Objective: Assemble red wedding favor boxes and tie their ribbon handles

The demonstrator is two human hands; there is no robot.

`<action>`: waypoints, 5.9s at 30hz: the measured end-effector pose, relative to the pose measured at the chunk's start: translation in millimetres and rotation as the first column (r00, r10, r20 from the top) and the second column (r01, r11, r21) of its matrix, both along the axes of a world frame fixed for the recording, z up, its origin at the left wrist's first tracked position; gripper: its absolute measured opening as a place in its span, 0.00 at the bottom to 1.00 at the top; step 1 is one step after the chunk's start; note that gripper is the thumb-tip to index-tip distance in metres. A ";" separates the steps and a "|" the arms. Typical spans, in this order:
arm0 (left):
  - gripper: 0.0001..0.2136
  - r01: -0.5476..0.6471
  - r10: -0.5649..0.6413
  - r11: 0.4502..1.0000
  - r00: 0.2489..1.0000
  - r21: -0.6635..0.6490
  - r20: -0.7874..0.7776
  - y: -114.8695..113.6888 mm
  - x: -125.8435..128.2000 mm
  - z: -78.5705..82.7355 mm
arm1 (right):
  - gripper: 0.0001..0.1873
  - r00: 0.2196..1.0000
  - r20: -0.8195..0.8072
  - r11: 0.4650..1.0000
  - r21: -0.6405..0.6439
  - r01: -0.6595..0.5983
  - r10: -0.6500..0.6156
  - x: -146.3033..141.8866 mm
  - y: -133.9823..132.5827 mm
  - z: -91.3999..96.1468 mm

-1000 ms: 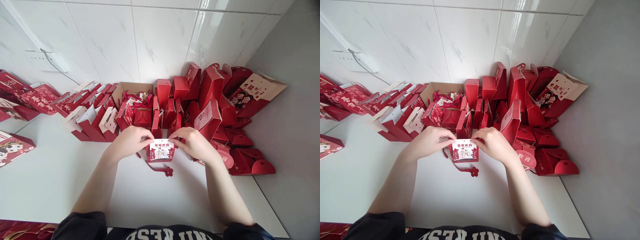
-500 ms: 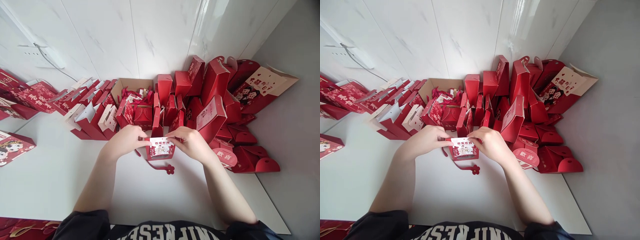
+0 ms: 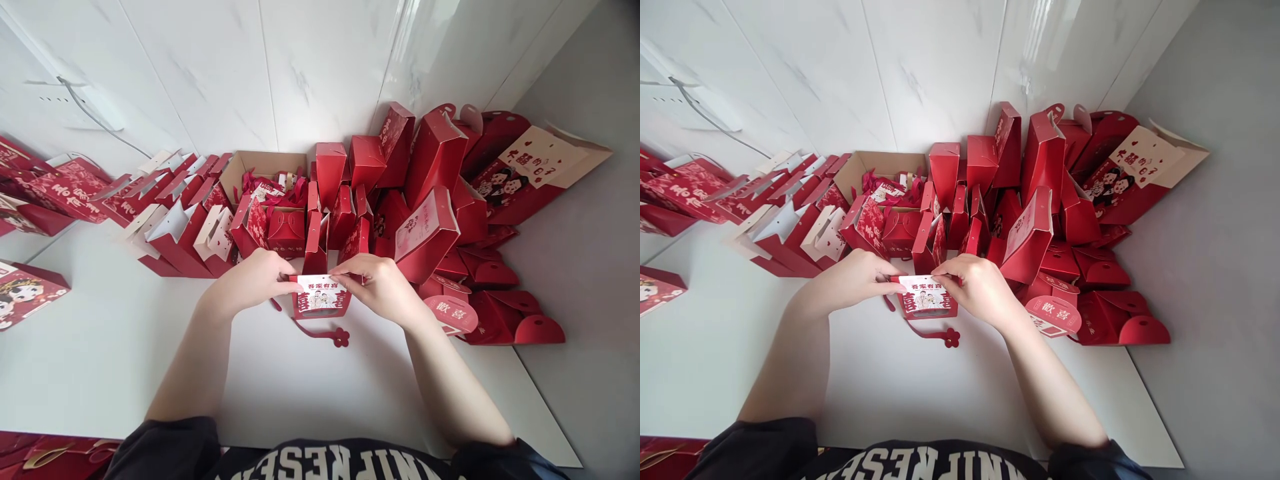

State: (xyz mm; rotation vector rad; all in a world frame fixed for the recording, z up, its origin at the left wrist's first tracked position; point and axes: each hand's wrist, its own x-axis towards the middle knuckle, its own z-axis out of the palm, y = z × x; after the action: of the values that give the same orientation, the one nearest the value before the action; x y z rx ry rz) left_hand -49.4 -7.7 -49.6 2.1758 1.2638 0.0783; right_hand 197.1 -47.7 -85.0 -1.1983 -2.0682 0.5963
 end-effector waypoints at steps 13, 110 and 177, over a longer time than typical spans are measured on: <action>0.15 0.001 0.000 1.000 1.000 -0.011 0.007 -0.1 0.7 1.3 | 0.08 1.000 0.028 1.000 0.007 0.006 -0.006 1.2 -0.7 1.6; 0.12 -0.024 0.012 0.998 0.984 0.063 0.180 -12.3 15.9 6.8 | 0.09 0.995 0.095 0.999 -0.022 -0.027 0.029 5.8 -8.8 7.4; 0.16 -0.082 0.078 0.997 0.973 0.009 0.219 -8.2 13.3 5.1 | 0.11 0.843 0.300 0.875 0.050 -0.482 0.447 5.7 12.6 21.8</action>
State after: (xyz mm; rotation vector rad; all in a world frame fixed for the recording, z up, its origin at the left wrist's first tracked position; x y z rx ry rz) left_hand -36.1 -15.9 -44.5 2.0661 1.2273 0.3532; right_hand 202.7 -35.1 -63.1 -0.7328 -2.6297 0.5247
